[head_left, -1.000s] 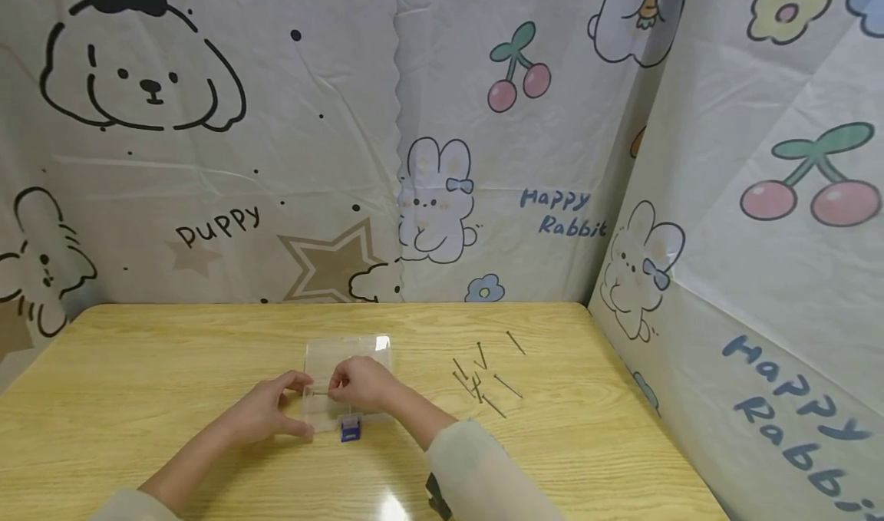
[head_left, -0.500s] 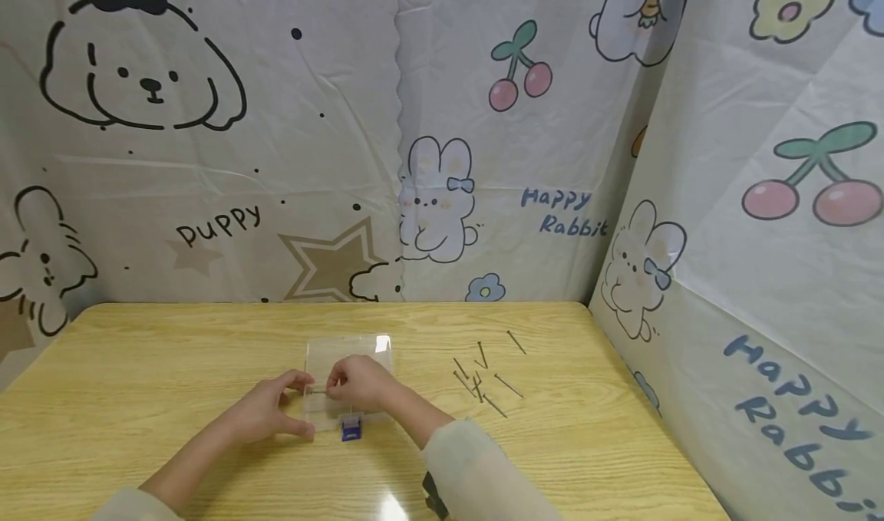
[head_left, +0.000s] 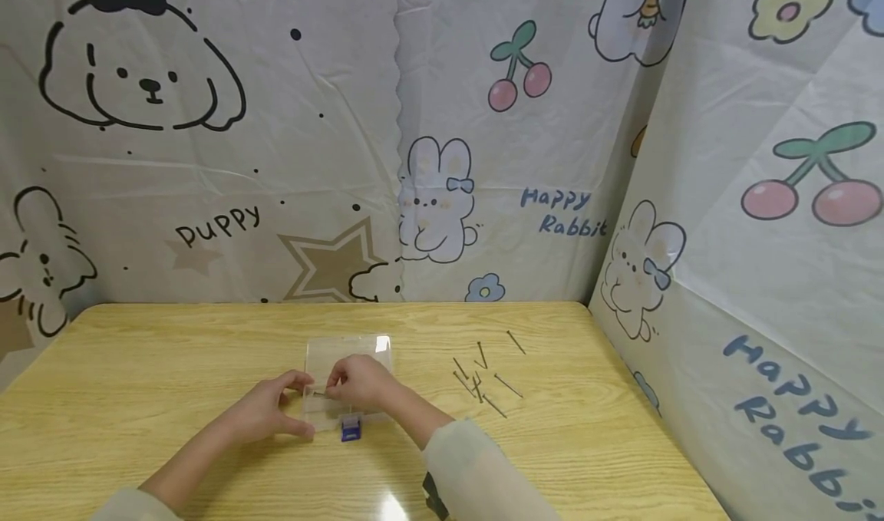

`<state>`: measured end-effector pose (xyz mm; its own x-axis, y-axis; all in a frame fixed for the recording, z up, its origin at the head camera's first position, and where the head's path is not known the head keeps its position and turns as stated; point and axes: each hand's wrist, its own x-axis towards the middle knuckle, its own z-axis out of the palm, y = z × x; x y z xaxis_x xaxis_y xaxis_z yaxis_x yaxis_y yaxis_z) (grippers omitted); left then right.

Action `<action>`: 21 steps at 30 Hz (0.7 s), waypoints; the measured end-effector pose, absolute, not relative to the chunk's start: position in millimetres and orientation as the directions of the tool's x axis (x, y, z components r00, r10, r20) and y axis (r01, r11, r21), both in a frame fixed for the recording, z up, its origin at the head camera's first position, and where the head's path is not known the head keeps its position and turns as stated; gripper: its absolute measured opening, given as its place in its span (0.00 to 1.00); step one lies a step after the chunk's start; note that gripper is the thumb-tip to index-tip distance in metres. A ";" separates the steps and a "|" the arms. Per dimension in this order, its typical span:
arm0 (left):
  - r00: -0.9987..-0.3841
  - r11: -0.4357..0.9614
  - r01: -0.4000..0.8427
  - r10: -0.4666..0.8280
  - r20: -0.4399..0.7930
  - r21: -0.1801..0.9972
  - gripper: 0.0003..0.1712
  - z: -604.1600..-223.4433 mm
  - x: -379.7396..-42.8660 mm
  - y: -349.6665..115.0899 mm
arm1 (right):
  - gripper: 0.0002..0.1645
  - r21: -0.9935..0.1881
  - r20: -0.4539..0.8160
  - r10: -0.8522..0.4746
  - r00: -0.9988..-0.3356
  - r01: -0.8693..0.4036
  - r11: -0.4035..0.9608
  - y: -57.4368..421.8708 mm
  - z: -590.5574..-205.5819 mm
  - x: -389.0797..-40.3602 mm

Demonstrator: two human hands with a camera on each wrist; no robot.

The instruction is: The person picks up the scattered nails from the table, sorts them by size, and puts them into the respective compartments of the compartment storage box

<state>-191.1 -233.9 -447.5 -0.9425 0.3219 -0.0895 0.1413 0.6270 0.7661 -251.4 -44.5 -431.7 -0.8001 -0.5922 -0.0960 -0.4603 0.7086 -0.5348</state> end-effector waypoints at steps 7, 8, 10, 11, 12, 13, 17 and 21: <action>-0.942 0.638 0.154 0.325 -0.083 0.755 0.46 -447.1 -190.2 -233.5 | 0.06 -0.508 -0.073 -0.622 -0.780 -0.508 0.696 -34.6 -427.6 -254.9; -0.943 0.640 0.150 0.321 -0.085 0.754 0.46 -446.8 -190.2 -233.2 | 0.06 -0.507 -0.069 -0.626 -0.777 -0.513 0.693 -32.3 -426.1 -255.6; -0.946 0.641 0.136 0.311 -0.093 0.755 0.47 -446.2 -190.1 -232.7 | 0.06 -0.507 -0.055 -0.637 -0.769 -0.528 0.681 -27.2 -423.1 -257.2; -0.947 0.641 0.128 0.305 -0.098 0.757 0.47 -445.9 -190.2 -232.5 | 0.06 -0.503 -0.048 -0.643 -0.765 -0.537 0.677 -24.5 -421.6 -258.0; -0.949 0.640 0.120 0.299 -0.102 0.759 0.47 -445.6 -190.3 -232.3 | 0.06 -0.496 -0.038 -0.648 -0.760 -0.549 0.673 -21.7 -420.2 -258.8; -0.949 0.640 0.118 0.298 -0.104 0.759 0.47 -445.5 -190.3 -232.2 | 0.06 -0.489 -0.029 -0.653 -0.757 -0.559 0.669 -18.8 -419.2 -259.7; -0.949 0.644 0.122 0.298 -0.101 0.756 0.46 -446.2 -190.3 -231.9 | 0.06 -0.453 -0.014 -0.659 -0.752 -0.583 0.674 -6.3 -416.4 -262.7; -0.950 0.653 0.131 0.299 -0.094 0.746 0.47 -447.8 -191.0 -232.0 | 0.06 -0.461 -0.021 -0.645 -0.764 -0.565 0.684 9.7 -412.0 -264.1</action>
